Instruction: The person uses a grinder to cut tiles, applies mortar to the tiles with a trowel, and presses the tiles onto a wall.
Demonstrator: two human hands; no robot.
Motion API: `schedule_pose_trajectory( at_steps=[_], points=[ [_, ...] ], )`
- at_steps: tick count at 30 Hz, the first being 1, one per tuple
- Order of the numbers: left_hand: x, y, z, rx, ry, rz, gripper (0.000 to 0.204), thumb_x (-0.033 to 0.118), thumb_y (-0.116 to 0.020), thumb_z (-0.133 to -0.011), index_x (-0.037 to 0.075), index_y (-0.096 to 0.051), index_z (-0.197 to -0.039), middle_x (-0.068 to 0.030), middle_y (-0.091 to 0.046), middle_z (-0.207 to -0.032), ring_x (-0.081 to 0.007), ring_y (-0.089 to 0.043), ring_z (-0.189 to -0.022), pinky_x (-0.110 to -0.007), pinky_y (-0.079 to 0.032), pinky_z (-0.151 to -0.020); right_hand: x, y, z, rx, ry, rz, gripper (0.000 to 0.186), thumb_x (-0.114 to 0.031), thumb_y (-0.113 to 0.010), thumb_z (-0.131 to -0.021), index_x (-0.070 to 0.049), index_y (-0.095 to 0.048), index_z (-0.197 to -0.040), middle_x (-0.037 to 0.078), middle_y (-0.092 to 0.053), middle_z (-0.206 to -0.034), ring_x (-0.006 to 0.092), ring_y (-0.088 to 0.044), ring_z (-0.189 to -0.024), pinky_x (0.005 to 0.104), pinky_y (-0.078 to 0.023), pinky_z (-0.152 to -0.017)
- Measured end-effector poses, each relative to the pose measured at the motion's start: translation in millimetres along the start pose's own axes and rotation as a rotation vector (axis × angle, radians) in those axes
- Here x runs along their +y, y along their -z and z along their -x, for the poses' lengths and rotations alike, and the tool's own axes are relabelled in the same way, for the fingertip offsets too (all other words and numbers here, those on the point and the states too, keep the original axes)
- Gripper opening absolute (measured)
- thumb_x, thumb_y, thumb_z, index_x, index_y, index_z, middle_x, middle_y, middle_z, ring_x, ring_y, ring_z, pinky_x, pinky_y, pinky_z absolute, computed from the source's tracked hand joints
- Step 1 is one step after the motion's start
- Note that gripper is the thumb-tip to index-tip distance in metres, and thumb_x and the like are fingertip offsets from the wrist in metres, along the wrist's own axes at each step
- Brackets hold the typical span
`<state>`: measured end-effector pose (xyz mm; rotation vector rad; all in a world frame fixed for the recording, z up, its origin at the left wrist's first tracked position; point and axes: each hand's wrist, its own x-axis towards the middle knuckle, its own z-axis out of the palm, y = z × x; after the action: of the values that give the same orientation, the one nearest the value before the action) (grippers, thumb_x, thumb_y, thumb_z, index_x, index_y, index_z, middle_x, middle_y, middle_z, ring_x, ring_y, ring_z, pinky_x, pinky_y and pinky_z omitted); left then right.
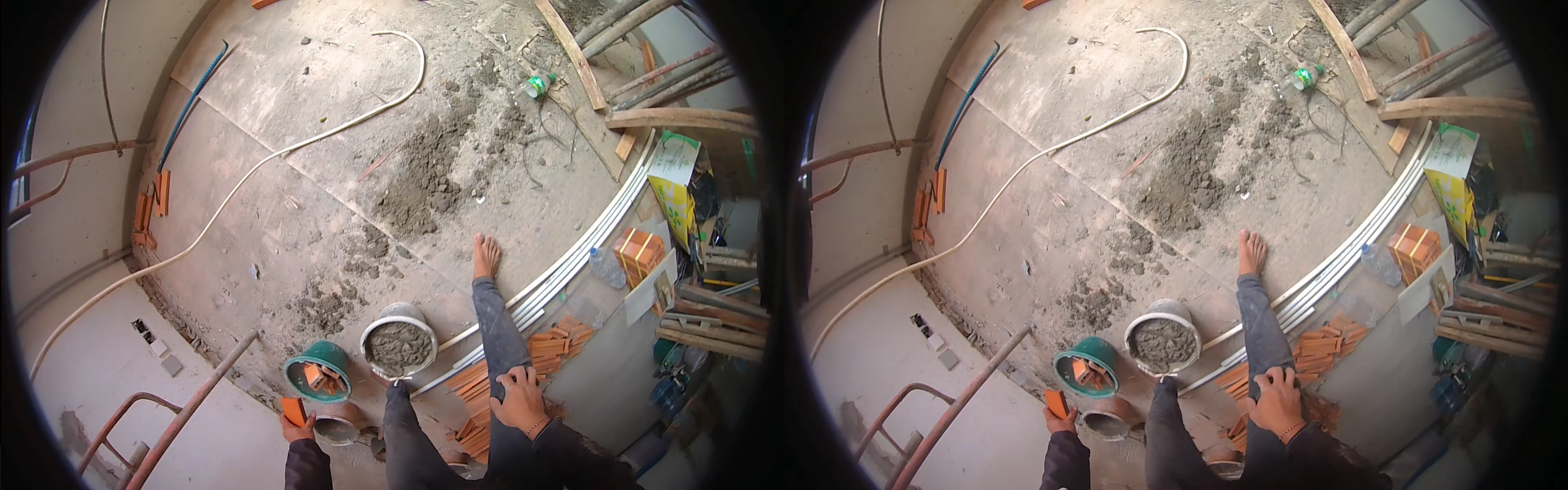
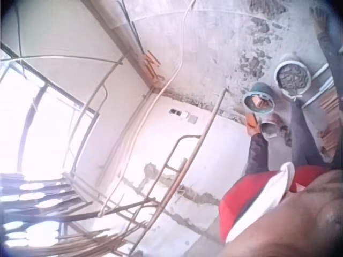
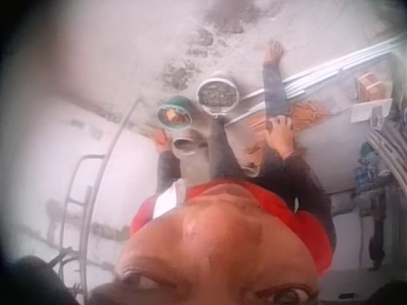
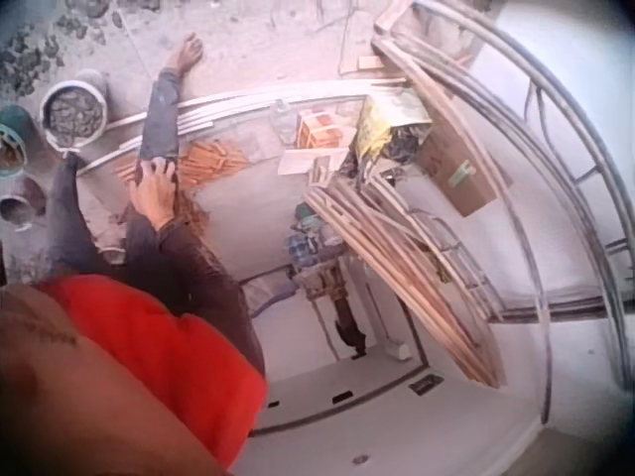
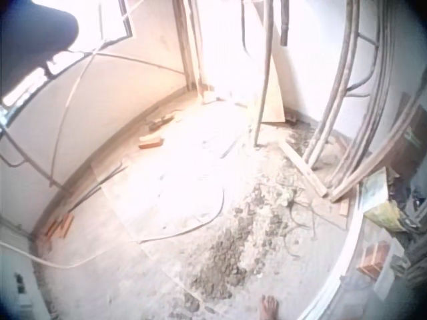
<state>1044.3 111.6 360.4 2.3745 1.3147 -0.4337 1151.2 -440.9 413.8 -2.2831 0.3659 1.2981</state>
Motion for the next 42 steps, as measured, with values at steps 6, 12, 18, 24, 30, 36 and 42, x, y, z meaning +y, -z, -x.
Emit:
schedule_pose_trajectory(
  at_steps=[6, 12, 18, 24, 30, 36, 42],
  points=[
    [150.0, -72.6, 54.7, -0.149, -0.053, 0.108, 0.067, 0.018, -0.096, -0.06, -0.001, -0.056, -0.11, -0.0105, -0.066, -0.098, -0.0232, -0.064, -0.089, -0.036, -0.052, -0.082, 24.9, 80.3, -31.1, -0.115, 0.025, -0.062, 0.043, -0.032, -0.074, -0.076, -0.009, -0.067, -0.111, 0.012, -0.051, -0.118, 0.0364, -0.045, -0.118, 0.0485, -0.049, -0.092],
    [290.1, -110.6, 86.6, -0.201, -0.106, -0.129, 0.062, 0.036, -0.092, -0.066, -0.002, -0.06, -0.104, -0.0129, -0.069, -0.092, -0.0268, -0.067, -0.083, -0.037, -0.053, -0.078, 38.3, 148.2, -69.7, -0.024, 0.002, -0.091, 0.04, -0.027, -0.077, -0.074, -0.011, -0.067, -0.109, 0.011, -0.058, -0.112, 0.0363, -0.051, -0.113, 0.0432, -0.045, -0.097],
    [377.3, -148.1, 53.1, -0.154, 0.034, 0.021, 0.062, 0.044, -0.088, -0.07, -0.002, -0.063, -0.103, -0.0143, -0.07, -0.089, -0.025, -0.068, -0.081, -0.036, -0.053, -0.077, 13.1, 222.2, -171.0, 0.092, 0.091, -0.175, 0.029, -0.022, -0.068, -0.081, -0.008, -0.066, -0.106, 0.014, -0.063, -0.11, 0.0367, -0.058, -0.109, 0.045, -0.047, -0.094],
    [465.1, -193.0, -48.6, -0.095, 0.134, 0.447, 0.06, 0.033, -0.086, -0.078, 0.0, -0.052, -0.114, -0.0086, -0.064, -0.099, -0.0166, -0.061, -0.084, -0.032, -0.05, -0.079, -20.0, 262.5, -306.1, 0.096, 0.028, -0.299, 0.022, -0.014, -0.064, -0.087, -0.004, -0.066, -0.107, 0.013, -0.067, -0.104, 0.0298, -0.065, -0.098, 0.0403, -0.051, -0.088],
    [605.1, -226.9, -228.1, -0.166, 0.156, 0.613, 0.055, 0.023, -0.085, -0.079, 0.001, -0.049, -0.114, -0.0089, -0.061, -0.099, -0.016, -0.059, -0.087, -0.032, -0.049, -0.08, -39.2, 312.9, -402.0, -0.026, -0.382, -0.504, 0.018, -0.012, -0.062, -0.092, -0.004, -0.066, -0.107, 0.007, -0.067, -0.094, 0.0171, -0.065, -0.083, 0.0328, -0.055, -0.07],
    [741.0, -183.0, -355.8, -0.07, 0.092, 0.506, 0.059, 0.026, -0.087, -0.075, -0.001, -0.052, -0.113, -0.0117, -0.06, -0.102, -0.019, -0.059, -0.09, -0.034, -0.049, -0.082, -200.7, 474.7, -588.8, 0.107, -0.074, -0.286, 0.031, -0.012, -0.071, -0.083, -0.003, -0.064, -0.112, 0.011, -0.07, -0.095, 0.0207, -0.065, -0.082, 0.0352, -0.052, -0.073],
    [883.3, -165.9, -473.2, 0.022, -0.105, 0.484, 0.062, 0.029, -0.09, -0.069, -0.003, -0.056, -0.11, -0.0138, -0.059, -0.104, -0.0226, -0.06, -0.092, -0.036, -0.05, -0.083, -435.4, 641.1, -788.1, 0.318, 0.435, 0.044, 0.055, -0.019, -0.077, -0.075, -0.004, -0.056, -0.124, 0.014, -0.062, -0.109, 0.0288, -0.061, -0.098, 0.0388, -0.051, -0.085]
  ],
)
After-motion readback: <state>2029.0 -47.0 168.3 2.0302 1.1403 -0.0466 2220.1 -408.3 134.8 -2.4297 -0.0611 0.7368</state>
